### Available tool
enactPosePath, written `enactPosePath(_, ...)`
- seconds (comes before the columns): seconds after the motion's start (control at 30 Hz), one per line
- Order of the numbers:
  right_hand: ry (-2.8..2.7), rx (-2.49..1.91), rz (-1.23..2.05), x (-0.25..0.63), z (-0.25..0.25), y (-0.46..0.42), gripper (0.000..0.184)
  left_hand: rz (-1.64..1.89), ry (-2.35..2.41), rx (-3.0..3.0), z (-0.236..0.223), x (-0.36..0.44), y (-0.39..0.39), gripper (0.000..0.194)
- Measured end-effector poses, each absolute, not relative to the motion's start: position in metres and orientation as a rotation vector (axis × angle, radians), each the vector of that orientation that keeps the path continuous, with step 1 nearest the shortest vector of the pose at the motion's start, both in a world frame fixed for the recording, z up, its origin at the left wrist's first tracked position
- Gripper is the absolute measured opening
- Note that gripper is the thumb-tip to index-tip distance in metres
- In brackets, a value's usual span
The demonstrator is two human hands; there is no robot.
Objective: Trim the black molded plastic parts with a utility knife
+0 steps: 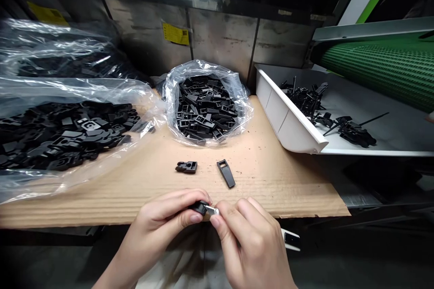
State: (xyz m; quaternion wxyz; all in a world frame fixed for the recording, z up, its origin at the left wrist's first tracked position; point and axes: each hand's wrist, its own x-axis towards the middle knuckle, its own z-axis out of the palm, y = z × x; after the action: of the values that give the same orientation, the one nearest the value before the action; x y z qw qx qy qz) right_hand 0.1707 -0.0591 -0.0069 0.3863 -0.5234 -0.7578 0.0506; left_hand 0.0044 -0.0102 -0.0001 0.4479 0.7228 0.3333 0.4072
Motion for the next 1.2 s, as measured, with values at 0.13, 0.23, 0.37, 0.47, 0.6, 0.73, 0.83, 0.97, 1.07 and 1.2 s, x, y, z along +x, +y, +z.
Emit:
enactPosePath(0.13, -1.889, -1.24, -0.023, 0.169, -0.014, -0.055, 0.017, 0.912, 0.819, 1.71, 0.003, 0.002, -0.01, 0.012)
enactPosePath(0.23, -1.822, -1.247, -0.037, 0.168, -0.015, -0.051, 0.019, 0.857, 0.773, 1.674, 0.006, 0.0, -0.01, 0.013)
enactPosePath(0.37, -1.783, -1.249, 0.194, 0.171, -0.01, -0.053, 0.016, 1.046, 0.709, 1.765, 0.001, 0.001, -0.01, 0.013)
enactPosePath(0.47, -1.684, -1.331, 0.406, 0.173, -0.006, -0.06, 0.019, 1.239, 0.689, 1.98, -0.009, 0.004, -0.01, 0.027)
enactPosePath(0.6, -1.648, -1.451, 0.5, 0.171, -0.005, -0.066, 0.019, 1.374, 0.707, 2.214, -0.017, 0.008, -0.012, 0.029)
enactPosePath(0.73, -1.68, -1.452, 0.482, 0.168, -0.006, -0.064, 0.02, 1.416, 0.667, 2.306, -0.019, 0.01, -0.011, 0.026)
enactPosePath(0.83, -1.706, -1.439, 0.444, 0.169, -0.006, -0.062, 0.019, 1.435, 0.62, 2.324, -0.02, 0.011, -0.01, 0.024)
enactPosePath(0.97, -1.798, -1.423, 0.597, 0.175, 0.001, -0.059, 0.02, 1.404, 0.547, 2.315, -0.021, 0.008, -0.009, 0.025)
enactPosePath(1.07, -1.799, -1.43, 0.951, 0.18, 0.011, -0.054, 0.031, 1.36, 0.496, 2.278, -0.02, 0.007, -0.008, 0.025)
enactPosePath(1.2, -1.864, -1.305, 1.292, 0.184, 0.02, -0.051, 0.033, 1.321, 0.549, 2.232, -0.016, 0.007, -0.008, 0.025)
